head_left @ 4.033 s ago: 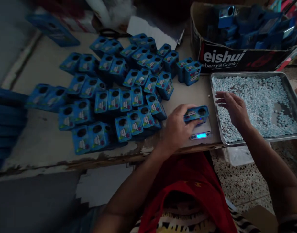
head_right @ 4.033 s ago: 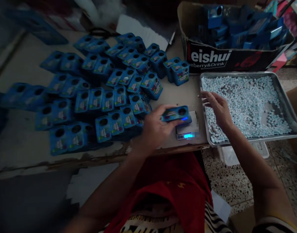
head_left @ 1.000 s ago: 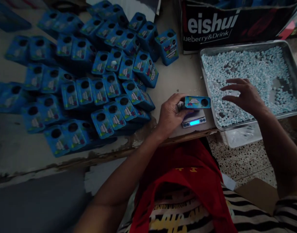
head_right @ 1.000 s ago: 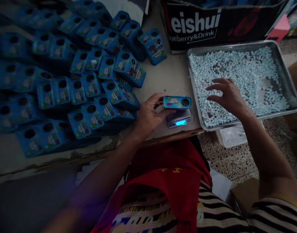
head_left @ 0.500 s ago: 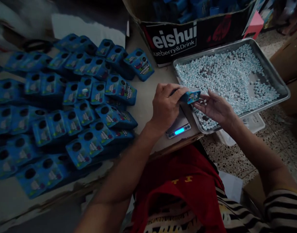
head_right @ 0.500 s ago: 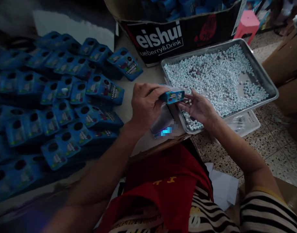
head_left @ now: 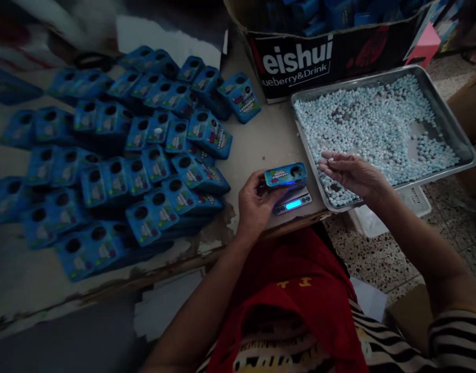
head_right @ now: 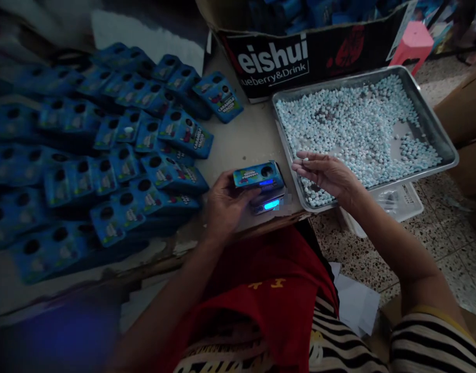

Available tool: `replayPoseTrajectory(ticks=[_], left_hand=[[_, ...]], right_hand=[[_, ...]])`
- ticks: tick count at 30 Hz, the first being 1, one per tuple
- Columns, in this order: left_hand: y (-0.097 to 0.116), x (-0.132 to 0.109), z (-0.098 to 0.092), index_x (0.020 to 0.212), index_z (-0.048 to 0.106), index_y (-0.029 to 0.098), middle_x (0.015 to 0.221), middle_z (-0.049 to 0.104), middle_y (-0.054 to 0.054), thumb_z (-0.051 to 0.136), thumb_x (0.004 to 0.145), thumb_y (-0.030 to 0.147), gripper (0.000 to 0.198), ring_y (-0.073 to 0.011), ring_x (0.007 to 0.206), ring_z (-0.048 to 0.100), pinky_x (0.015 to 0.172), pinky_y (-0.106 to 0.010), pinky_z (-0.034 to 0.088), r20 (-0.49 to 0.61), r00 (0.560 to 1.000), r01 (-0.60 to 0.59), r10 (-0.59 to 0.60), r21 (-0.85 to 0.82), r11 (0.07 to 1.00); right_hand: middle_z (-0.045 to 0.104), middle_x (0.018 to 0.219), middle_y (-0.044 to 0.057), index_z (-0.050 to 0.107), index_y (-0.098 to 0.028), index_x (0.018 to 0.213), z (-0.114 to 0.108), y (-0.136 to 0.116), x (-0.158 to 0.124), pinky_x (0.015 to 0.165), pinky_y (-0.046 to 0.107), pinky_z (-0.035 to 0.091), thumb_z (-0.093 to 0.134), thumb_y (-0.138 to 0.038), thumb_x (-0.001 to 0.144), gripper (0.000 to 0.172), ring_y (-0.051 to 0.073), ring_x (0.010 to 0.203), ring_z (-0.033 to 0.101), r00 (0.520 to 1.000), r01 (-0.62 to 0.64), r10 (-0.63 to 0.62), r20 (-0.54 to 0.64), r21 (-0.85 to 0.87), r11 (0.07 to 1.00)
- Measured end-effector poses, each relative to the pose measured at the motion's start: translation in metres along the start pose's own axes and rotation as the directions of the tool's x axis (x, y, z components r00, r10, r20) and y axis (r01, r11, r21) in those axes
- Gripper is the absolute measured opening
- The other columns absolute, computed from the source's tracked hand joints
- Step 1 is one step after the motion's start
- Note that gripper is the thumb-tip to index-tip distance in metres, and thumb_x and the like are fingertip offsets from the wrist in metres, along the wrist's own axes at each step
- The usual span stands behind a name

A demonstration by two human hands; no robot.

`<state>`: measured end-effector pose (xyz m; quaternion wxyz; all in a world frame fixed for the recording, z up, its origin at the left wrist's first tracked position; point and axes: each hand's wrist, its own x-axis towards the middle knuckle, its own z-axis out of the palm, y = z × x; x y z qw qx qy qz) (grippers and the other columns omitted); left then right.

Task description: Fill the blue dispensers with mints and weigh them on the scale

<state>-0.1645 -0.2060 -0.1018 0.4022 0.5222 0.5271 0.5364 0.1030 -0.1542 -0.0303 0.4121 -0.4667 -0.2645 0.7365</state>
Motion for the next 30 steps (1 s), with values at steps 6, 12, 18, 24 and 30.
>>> replayPoseTrajectory(ticks=[6,12,18,24,30], left_hand=[[0.004,-0.013,0.0,0.142,0.067,0.026,0.136,0.077,-0.009,0.095,0.084,0.047,0.067,-0.0278,0.126,0.077,0.111,-0.044,0.065,-0.042,0.995,-0.085,0.089,0.09,0.992],[0.026,-0.02,-0.038,0.138,0.07,0.026,0.132,0.079,-0.009,0.09,0.09,0.038,0.054,-0.0278,0.127,0.076,0.112,-0.047,0.064,-0.015,0.994,-0.098,0.105,0.244,0.965],[0.038,-0.023,-0.063,0.125,0.077,0.026,0.123,0.081,-0.005,0.087,0.092,0.033,0.035,-0.0246,0.119,0.078,0.11,-0.042,0.064,-0.037,0.99,-0.121,0.138,0.299,0.946],[0.052,-0.022,-0.069,0.119,0.08,0.028,0.116,0.082,-0.003,0.088,0.095,0.03,0.026,-0.0235,0.111,0.079,0.104,-0.039,0.065,0.01,0.972,-0.222,0.233,0.339,0.914],[0.056,-0.021,-0.071,0.117,0.081,0.026,0.114,0.083,-0.003,0.09,0.092,0.021,0.027,-0.0231,0.11,0.08,0.1,-0.038,0.064,-0.06,0.953,-0.268,0.298,0.297,0.917]], right_hand=[[0.078,0.084,0.002,0.083,-0.015,0.107,0.019,-0.013,-0.011,0.063,0.019,0.059,0.09,-0.02,0.086,0.023,0.009,0.067,0.066,0.994,0.052,-0.028,0.105,-0.234,0.971],[0.061,0.07,-0.004,0.082,-0.016,0.103,0.055,-0.036,-0.019,0.058,0.024,0.042,0.089,-0.025,0.09,0.017,0.009,0.064,0.053,0.954,0.263,-0.125,0.271,-0.569,0.779],[0.059,0.071,-0.003,0.082,-0.016,0.1,0.082,-0.037,-0.021,0.059,0.027,0.038,0.085,-0.028,0.093,0.014,0.01,0.067,0.051,0.927,0.353,-0.125,0.354,-0.71,0.609],[0.059,0.069,-0.004,0.084,-0.015,0.105,0.081,-0.033,-0.02,0.058,0.027,0.035,0.078,-0.026,0.092,0.017,0.01,0.065,0.046,0.928,0.357,-0.129,0.35,-0.734,0.577],[0.063,0.072,-0.003,0.085,-0.017,0.103,0.083,-0.035,-0.022,0.059,0.028,0.037,0.08,-0.028,0.09,0.018,0.011,0.066,0.048,0.928,0.369,-0.159,0.336,-0.778,0.508]])
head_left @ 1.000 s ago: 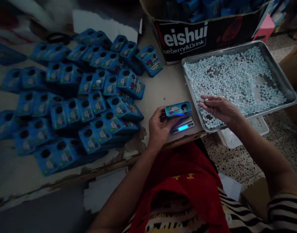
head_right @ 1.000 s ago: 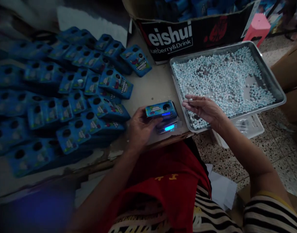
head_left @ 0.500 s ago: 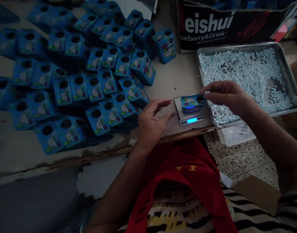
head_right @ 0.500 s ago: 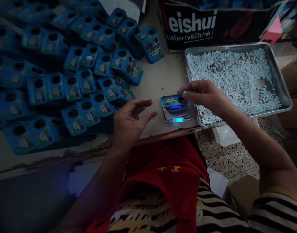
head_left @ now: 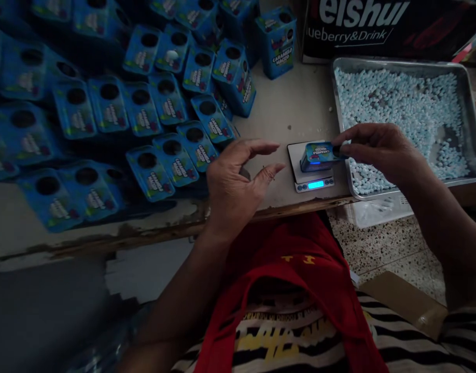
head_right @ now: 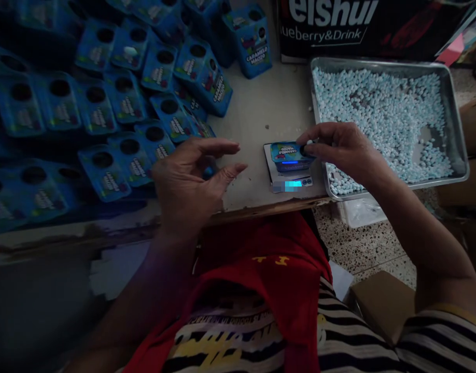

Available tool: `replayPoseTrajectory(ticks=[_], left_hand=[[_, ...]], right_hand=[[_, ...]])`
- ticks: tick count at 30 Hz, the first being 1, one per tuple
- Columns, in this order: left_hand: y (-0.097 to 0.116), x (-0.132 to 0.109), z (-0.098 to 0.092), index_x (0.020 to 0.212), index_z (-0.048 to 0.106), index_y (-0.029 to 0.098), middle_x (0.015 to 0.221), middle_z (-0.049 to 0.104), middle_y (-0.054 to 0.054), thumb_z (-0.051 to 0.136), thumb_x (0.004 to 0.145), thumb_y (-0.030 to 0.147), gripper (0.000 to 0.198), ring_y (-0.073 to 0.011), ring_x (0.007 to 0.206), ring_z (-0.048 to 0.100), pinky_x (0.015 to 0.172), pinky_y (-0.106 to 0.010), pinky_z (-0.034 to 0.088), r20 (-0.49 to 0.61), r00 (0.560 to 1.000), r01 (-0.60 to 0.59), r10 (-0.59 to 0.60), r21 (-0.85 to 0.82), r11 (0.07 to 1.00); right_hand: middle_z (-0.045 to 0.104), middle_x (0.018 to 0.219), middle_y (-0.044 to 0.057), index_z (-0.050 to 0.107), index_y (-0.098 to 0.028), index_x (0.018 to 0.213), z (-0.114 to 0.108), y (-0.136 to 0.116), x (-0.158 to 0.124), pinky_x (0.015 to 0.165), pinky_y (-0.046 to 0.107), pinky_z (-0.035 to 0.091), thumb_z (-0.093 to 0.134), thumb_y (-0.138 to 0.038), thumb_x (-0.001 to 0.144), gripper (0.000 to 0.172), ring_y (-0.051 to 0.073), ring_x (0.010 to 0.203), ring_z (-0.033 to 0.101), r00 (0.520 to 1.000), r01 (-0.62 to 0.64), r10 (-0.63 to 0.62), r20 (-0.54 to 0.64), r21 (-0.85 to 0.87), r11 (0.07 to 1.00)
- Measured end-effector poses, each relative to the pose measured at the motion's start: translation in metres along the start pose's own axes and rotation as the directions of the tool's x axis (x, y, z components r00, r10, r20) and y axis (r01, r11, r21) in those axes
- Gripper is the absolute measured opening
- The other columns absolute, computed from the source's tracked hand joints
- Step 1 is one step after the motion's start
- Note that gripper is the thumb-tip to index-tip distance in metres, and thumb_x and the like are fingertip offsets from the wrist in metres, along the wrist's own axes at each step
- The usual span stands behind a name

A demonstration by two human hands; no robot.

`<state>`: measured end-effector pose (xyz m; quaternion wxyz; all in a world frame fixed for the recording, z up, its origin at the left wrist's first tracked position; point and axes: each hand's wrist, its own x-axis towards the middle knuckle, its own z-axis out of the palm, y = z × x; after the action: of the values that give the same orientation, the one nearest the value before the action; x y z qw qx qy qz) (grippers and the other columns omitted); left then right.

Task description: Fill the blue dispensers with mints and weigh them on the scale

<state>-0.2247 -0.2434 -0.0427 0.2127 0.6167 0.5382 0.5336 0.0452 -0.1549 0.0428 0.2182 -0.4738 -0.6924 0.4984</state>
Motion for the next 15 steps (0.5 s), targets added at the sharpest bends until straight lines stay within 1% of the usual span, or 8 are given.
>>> replayPoseTrajectory(ticks=[2,4,8,10,12,13,15], left_hand=[[0.0,0.0,-0.001,0.116,0.082,0.026,0.114,0.084,-0.003,0.09,0.091,0.021,0.026,-0.0232,0.109,0.08,0.1,-0.038,0.064,-0.003,1.0,0.002,-0.002,-0.005,1.0],[-0.001,0.0,-0.001,0.114,0.082,0.029,0.114,0.084,-0.002,0.09,0.092,0.023,0.024,-0.0236,0.109,0.08,0.1,-0.039,0.065,0.01,1.0,0.022,-0.022,0.013,1.0],[-0.002,0.0,-0.002,0.114,0.081,0.029,0.114,0.083,-0.001,0.088,0.095,0.027,0.021,-0.0235,0.11,0.08,0.101,-0.04,0.065,0.029,0.999,0.03,-0.031,0.034,0.999],[-0.001,0.001,-0.002,0.115,0.081,0.028,0.113,0.083,-0.002,0.088,0.094,0.026,0.022,-0.0236,0.11,0.079,0.101,-0.039,0.065,0.032,0.999,0.021,-0.022,0.022,1.0],[0.0,0.001,0.0,0.117,0.08,0.028,0.115,0.081,-0.002,0.088,0.094,0.028,0.024,-0.0244,0.112,0.078,0.103,-0.039,0.064,0.049,0.998,0.043,-0.045,0.035,0.998],[0.001,0.002,0.002,0.119,0.079,0.028,0.117,0.081,-0.003,0.089,0.094,0.031,0.027,-0.0252,0.113,0.077,0.104,-0.04,0.064,0.057,0.997,0.051,-0.054,0.052,0.997],[0.003,0.005,0.011,0.124,0.077,0.028,0.122,0.079,-0.005,0.091,0.092,0.036,0.036,-0.0278,0.118,0.075,0.109,-0.044,0.062,0.094,0.995,0.033,-0.042,0.096,0.995]], right_hand=[[0.062,0.073,-0.002,0.085,-0.018,0.103,0.0,-0.001,-0.001,0.059,0.029,0.038,0.082,-0.031,0.09,0.019,0.012,0.068,0.049,1.0,-0.003,0.002,-0.006,-0.032,0.999],[0.06,0.072,-0.002,0.085,-0.019,0.103,-0.001,-0.001,-0.001,0.059,0.03,0.037,0.083,-0.033,0.09,0.02,0.013,0.067,0.046,1.0,-0.003,0.002,-0.008,-0.055,0.999],[0.052,0.066,-0.004,0.086,-0.02,0.105,0.0,-0.001,-0.003,0.057,0.032,0.029,0.083,-0.035,0.091,0.021,0.013,0.063,0.036,1.0,0.0,-0.001,-0.011,-0.092,0.996],[0.05,0.065,-0.005,0.086,-0.02,0.108,-0.001,-0.003,-0.004,0.057,0.032,0.027,0.086,-0.036,0.087,0.026,0.013,0.063,0.035,1.0,-0.002,0.0,-0.017,-0.105,0.994],[0.051,0.066,-0.005,0.086,-0.021,0.111,-0.006,-0.005,-0.004,0.058,0.032,0.027,0.091,-0.035,0.082,0.032,0.014,0.064,0.037,1.0,0.0,-0.003,-0.027,-0.089,0.996],[0.051,0.066,-0.005,0.085,-0.021,0.112,-0.01,-0.005,-0.002,0.058,0.032,0.027,0.09,-0.035,0.082,0.033,0.013,0.064,0.037,0.999,0.009,-0.012,-0.047,-0.063,0.998],[0.051,0.066,-0.005,0.084,-0.021,0.109,-0.02,0.001,0.011,0.059,0.031,0.027,0.083,-0.036,0.088,0.026,0.013,0.062,0.036,0.991,0.037,-0.038,-0.132,-0.005,0.999]])
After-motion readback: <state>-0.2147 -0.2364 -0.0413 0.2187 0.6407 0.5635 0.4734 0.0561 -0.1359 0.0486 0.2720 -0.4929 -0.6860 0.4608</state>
